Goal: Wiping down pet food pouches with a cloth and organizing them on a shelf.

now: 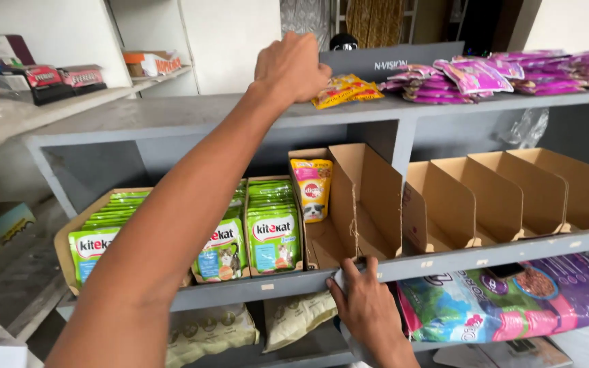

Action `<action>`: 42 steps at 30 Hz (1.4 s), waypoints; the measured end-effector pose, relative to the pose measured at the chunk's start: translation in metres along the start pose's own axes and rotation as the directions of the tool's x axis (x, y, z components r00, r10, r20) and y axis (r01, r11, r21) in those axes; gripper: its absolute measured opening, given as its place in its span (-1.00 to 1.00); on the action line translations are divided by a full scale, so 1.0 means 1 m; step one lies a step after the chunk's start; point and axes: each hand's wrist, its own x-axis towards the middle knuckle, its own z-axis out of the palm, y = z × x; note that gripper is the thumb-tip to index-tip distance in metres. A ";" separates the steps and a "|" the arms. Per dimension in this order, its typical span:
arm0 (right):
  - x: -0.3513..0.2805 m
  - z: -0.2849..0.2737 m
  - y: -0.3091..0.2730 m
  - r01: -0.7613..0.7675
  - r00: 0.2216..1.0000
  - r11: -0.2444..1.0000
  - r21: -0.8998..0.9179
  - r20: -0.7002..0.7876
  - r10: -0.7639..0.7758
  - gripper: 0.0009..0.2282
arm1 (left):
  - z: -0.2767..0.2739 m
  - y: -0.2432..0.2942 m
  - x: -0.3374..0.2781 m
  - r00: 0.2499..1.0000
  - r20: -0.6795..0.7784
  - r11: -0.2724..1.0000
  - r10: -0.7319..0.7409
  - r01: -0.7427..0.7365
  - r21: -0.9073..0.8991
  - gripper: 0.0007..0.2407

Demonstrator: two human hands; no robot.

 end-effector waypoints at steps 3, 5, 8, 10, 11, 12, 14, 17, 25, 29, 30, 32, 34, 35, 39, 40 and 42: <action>-0.002 0.017 0.013 -0.061 0.998 0.998 -0.029 0.011 0.062 -0.63 | 0.012 -0.025 0.023 0.986 0.129 0.993 -0.102 0.092 0.080 -0.87; 0.001 0.016 0.004 -0.066 0.998 0.998 -0.003 0.001 0.066 -0.63 | 0.017 -0.037 0.027 0.965 0.219 0.989 -0.142 0.128 0.081 -0.88; -0.002 0.021 0.008 -0.072 0.997 0.997 -0.005 -0.017 0.072 -0.61 | 0.057 -0.048 0.032 0.915 0.352 0.980 -0.198 0.186 0.068 -0.80; 0.000 0.022 0.010 -0.063 0.997 0.998 -0.023 -0.044 0.062 -0.59 | 0.075 -0.052 0.037 0.901 0.379 0.977 -0.213 0.204 0.063 -0.71; -0.001 0.021 0.010 -0.055 0.998 0.998 -0.027 -0.040 0.054 -0.59 | 0.079 -0.053 0.034 0.846 0.483 0.973 -0.226 0.221 0.067 -0.66; -0.002 0.021 0.011 -0.047 0.998 0.998 -0.031 -0.035 0.046 -0.58 | 0.083 -0.055 0.032 0.779 0.581 0.969 -0.234 0.237 0.072 -0.60; -0.004 0.024 0.020 -0.007 0.999 0.999 -0.041 -0.042 0.006 -0.53 | 0.054 -0.040 0.015 0.799 0.537 0.959 -0.272 0.273 0.079 -0.58; -0.011 0.019 0.027 0.035 0.997 0.998 0.054 -0.077 -0.031 -0.46 | 0.027 -0.026 0.002 0.815 0.501 0.956 -0.291 0.269 0.118 -0.54; -0.033 -0.031 -0.003 0.162 0.898 0.912 0.376 -0.439 0.021 -0.62 | -0.030 -0.025 -0.072 0.829 0.552 0.994 -0.087 0.107 -0.004 -0.42; -0.040 -0.048 -0.019 0.066 0.927 0.827 0.558 -0.342 0.157 -0.73 | -0.034 -0.048 -0.113 0.985 0.082 0.988 0.149 -0.152 0.033 -0.65; -0.040 -0.052 -0.024 -0.096 0.939 0.747 0.657 -0.189 0.287 -0.70 | -0.040 -0.052 -0.121 0.976 -0.088 0.979 0.200 -0.195 0.059 -0.67; -0.035 -0.015 0.000 -0.218 0.929 0.609 0.763 -0.028 0.369 -0.75 | -0.058 -0.048 -0.145 0.940 -0.309 0.975 0.142 -0.187 -0.123 -0.72; -0.035 0.004 0.005 -0.345 0.895 0.439 0.830 0.149 0.422 -0.55 | -0.067 -0.048 -0.169 0.868 -0.496 0.934 0.037 -0.206 -0.292 -0.77; -0.036 0.004 -0.002 -0.457 0.839 0.230 0.859 0.332 0.431 -0.57 | -0.067 -0.049 -0.180 0.837 -0.519 0.816 -0.173 -0.173 -0.552 -0.77; -0.038 0.011 -0.027 -0.686 0.603 -0.222 0.693 0.712 0.360 -0.58 | -0.035 -0.054 -0.237 0.844 -0.166 -0.286 -0.510 -0.348 -0.893 -0.82; -0.041 0.011 -0.031 -0.701 0.587 -0.222 0.677 0.725 0.360 -0.58 | -0.029 -0.041 -0.251 0.840 -0.150 -0.283 -0.521 -0.336 -0.898 -0.82; -0.045 0.013 -0.040 -0.700 0.602 -0.201 0.685 0.718 0.350 -0.60 | -0.018 -0.017 -0.278 0.874 0.142 -0.582 -0.464 -0.180 -0.793 -0.86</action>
